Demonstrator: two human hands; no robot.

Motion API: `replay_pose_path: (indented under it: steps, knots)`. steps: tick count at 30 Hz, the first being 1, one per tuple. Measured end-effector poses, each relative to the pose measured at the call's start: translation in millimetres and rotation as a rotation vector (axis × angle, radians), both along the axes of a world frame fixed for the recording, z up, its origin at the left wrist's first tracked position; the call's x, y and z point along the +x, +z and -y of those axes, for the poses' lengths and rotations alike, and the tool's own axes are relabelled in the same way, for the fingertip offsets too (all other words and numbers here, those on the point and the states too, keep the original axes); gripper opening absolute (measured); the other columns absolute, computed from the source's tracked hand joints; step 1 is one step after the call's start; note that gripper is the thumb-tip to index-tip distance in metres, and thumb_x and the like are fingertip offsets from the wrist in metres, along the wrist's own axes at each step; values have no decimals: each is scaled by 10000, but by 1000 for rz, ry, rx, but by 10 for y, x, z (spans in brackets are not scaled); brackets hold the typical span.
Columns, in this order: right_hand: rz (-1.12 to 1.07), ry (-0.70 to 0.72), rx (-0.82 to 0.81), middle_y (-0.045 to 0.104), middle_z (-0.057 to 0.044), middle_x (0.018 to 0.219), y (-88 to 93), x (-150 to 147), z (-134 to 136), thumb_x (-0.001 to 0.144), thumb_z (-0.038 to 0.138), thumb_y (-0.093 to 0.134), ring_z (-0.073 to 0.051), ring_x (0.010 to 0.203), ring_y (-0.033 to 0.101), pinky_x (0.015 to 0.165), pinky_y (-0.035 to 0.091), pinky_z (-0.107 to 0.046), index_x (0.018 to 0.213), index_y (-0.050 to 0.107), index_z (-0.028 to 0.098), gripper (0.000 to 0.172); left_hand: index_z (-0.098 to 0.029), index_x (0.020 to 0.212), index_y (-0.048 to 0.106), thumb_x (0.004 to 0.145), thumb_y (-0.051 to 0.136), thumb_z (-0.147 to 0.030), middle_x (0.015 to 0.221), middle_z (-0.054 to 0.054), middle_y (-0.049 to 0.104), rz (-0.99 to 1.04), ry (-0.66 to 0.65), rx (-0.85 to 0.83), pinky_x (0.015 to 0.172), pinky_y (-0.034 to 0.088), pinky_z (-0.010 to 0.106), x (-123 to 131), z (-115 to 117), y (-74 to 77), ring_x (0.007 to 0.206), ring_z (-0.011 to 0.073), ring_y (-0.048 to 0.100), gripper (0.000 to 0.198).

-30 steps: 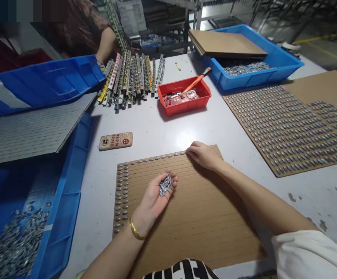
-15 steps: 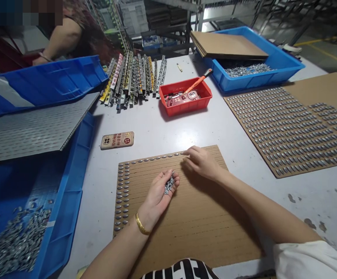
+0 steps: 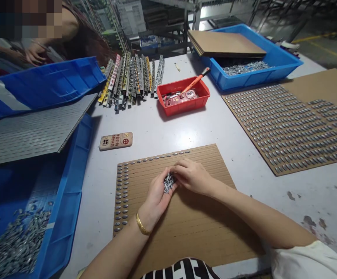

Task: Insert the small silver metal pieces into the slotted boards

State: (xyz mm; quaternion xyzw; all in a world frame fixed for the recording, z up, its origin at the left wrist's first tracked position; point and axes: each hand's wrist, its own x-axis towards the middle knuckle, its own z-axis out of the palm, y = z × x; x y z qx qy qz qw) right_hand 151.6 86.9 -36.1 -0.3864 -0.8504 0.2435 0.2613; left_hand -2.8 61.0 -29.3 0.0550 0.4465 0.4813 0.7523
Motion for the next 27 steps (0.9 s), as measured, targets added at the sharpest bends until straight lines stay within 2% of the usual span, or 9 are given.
replay_pose_path:
  steps: [2,5,7,13,17,20,24,27]
  knots:
    - [-19,13,-26,646,-77,956,9,14,-19,894,152,480,-188,872,581,742,496,-333,1084,628,225,252,-125,833,692,770,680,-244,915,78,689,5,-21,-3,780,519,287,-2,-7,33,845,155,626,135]
    - [-79,-8,-162,645,-59,903,23,55,-76,875,153,513,-162,805,596,710,495,-303,1009,654,216,205,-118,888,703,766,675,-226,992,100,684,8,-78,11,817,524,319,-8,-17,68,885,168,622,165]
    - [-94,-22,-239,648,-48,884,25,86,-121,857,154,543,-152,781,599,693,488,-290,981,661,213,181,-122,890,705,758,676,-211,981,97,685,-3,-115,16,830,526,334,-13,-22,71,868,165,624,162]
    - [-7,-51,-318,664,-21,771,22,109,-136,819,129,556,-140,679,578,605,443,-261,848,641,203,117,-142,845,647,768,658,-168,873,70,671,-82,-161,-33,820,540,343,11,-21,-7,794,145,630,83]
    - [-46,-50,-246,658,-24,775,43,166,-110,843,179,538,-140,684,572,613,442,-266,852,630,201,95,-141,827,596,784,675,-223,845,79,662,-101,-181,-33,768,550,329,24,-42,-24,754,145,637,121]
    - [-94,-137,-201,653,-31,780,9,330,-206,867,249,532,-141,672,568,601,447,-269,852,636,201,115,-130,821,596,768,704,-276,823,96,668,-105,-224,-17,680,543,281,7,-64,-24,684,138,638,189]
    - [-47,-264,-25,656,-54,822,-165,593,-438,873,262,534,-168,715,579,638,463,-302,861,640,195,126,-130,821,619,732,740,-303,691,19,609,-131,-208,-21,538,475,189,-24,-70,-51,533,67,552,228]
    - [22,-268,74,670,-66,873,-319,684,-547,898,230,490,-187,801,602,710,483,-325,869,648,199,164,-128,835,637,730,740,-311,660,-9,572,-129,-191,-28,491,433,161,-29,-64,-70,494,42,502,234]
